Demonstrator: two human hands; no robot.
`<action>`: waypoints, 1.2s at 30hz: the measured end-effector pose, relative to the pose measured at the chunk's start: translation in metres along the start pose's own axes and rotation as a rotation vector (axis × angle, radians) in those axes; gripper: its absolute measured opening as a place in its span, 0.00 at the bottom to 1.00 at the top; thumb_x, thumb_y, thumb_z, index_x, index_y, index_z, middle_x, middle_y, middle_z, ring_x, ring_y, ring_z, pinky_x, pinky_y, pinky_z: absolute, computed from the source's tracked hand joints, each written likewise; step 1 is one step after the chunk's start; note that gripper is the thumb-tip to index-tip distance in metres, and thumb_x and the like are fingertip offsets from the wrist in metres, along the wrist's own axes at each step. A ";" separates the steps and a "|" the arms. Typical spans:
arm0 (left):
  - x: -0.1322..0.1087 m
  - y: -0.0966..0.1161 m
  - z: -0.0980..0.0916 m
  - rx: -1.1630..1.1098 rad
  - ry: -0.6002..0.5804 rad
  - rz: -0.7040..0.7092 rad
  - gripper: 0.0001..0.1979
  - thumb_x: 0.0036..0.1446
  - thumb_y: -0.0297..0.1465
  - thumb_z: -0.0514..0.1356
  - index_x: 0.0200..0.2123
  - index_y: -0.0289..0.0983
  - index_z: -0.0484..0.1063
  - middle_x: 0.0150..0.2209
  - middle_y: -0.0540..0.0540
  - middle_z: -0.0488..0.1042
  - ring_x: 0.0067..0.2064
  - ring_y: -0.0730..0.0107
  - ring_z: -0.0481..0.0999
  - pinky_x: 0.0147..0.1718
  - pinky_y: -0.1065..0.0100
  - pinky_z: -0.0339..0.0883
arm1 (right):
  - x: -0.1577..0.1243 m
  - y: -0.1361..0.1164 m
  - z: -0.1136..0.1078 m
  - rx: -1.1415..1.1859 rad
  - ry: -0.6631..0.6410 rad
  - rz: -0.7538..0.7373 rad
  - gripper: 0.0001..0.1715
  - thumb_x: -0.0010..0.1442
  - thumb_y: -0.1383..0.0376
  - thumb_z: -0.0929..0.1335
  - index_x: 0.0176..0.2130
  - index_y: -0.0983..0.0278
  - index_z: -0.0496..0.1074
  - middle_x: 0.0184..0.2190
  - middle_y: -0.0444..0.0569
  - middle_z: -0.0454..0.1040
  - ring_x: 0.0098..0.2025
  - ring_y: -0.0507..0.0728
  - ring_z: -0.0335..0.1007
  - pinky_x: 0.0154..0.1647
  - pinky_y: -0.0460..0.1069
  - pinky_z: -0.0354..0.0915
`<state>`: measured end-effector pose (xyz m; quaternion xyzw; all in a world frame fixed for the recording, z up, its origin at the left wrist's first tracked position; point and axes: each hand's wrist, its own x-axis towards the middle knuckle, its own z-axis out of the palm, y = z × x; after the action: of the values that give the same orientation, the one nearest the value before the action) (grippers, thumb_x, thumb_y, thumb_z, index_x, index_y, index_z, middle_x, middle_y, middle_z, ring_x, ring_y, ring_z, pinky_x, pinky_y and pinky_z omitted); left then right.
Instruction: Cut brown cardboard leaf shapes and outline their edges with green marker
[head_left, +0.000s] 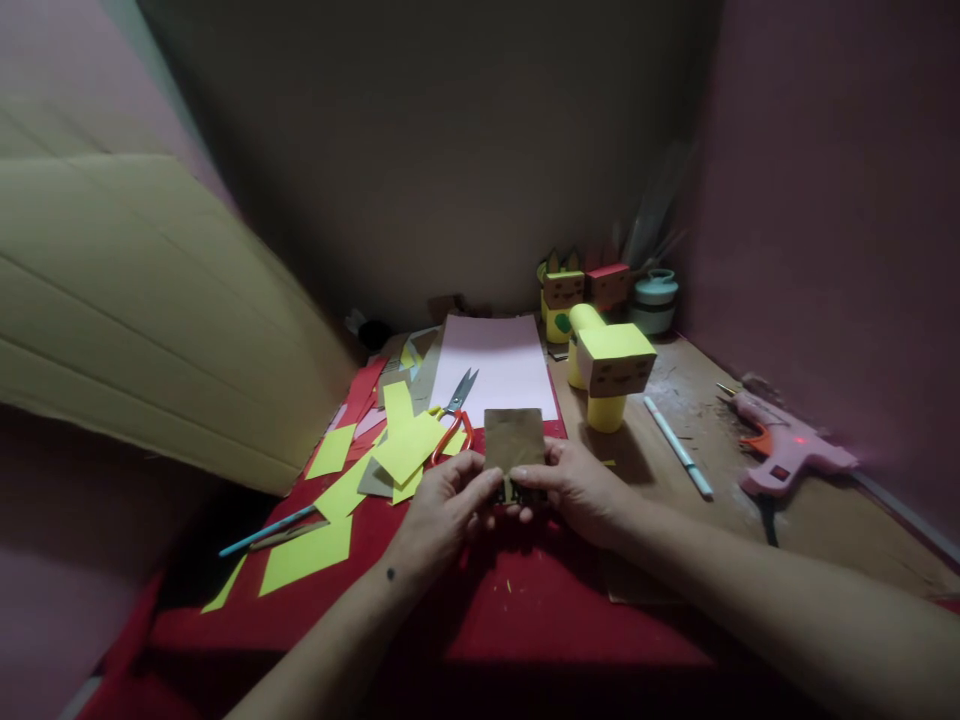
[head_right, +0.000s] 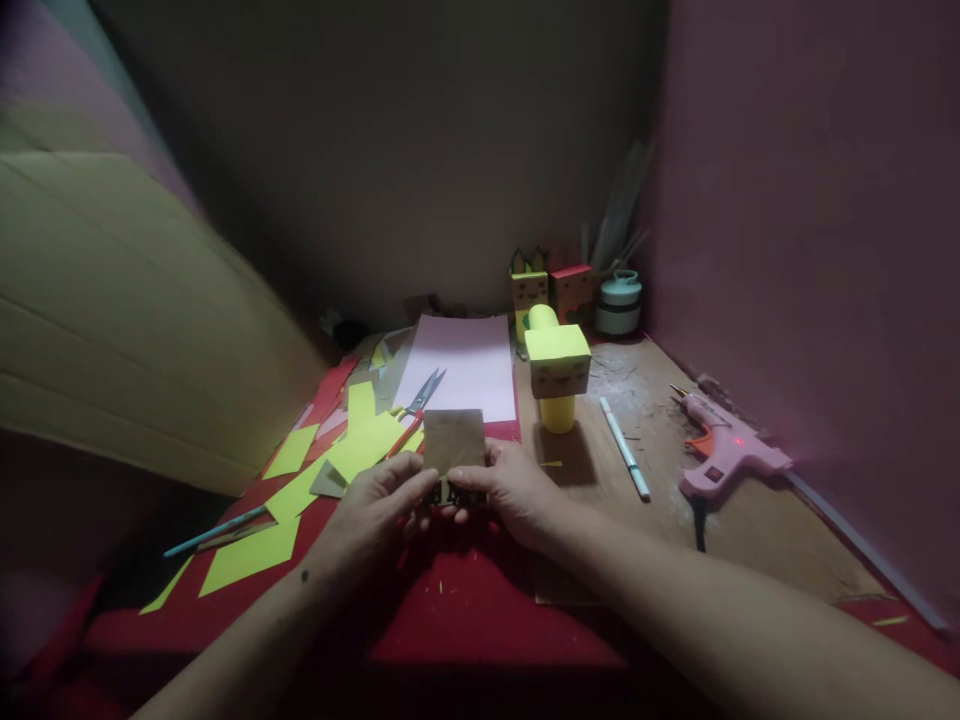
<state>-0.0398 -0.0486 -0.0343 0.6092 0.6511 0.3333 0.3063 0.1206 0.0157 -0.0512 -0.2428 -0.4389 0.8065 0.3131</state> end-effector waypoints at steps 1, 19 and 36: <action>0.005 -0.003 -0.005 0.047 0.015 -0.012 0.16 0.65 0.41 0.53 0.41 0.33 0.70 0.31 0.49 0.74 0.27 0.75 0.73 0.26 0.69 0.71 | 0.001 0.000 -0.001 -0.007 0.018 0.001 0.20 0.45 0.65 0.75 0.38 0.69 0.71 0.26 0.52 0.77 0.22 0.52 0.72 0.20 0.44 0.64; 0.057 -0.081 -0.095 0.767 0.454 -0.188 0.16 0.62 0.37 0.58 0.51 0.36 0.68 0.48 0.43 0.72 0.44 0.64 0.75 0.41 0.57 0.73 | 0.005 -0.001 -0.006 -0.056 0.111 0.033 0.12 0.53 0.60 0.69 0.34 0.67 0.68 0.23 0.51 0.74 0.18 0.51 0.69 0.15 0.44 0.58; 0.069 -0.030 -0.053 0.870 0.086 -0.113 0.16 0.62 0.37 0.58 0.50 0.36 0.68 0.48 0.43 0.72 0.45 0.63 0.74 0.43 0.56 0.72 | 0.003 -0.004 -0.002 -0.002 0.091 0.015 0.13 0.47 0.67 0.67 0.35 0.68 0.70 0.21 0.50 0.72 0.19 0.52 0.66 0.13 0.46 0.61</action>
<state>-0.1051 0.0163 -0.0268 0.6304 0.7754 0.0355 0.0117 0.1207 0.0206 -0.0489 -0.2827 -0.4230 0.7966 0.3265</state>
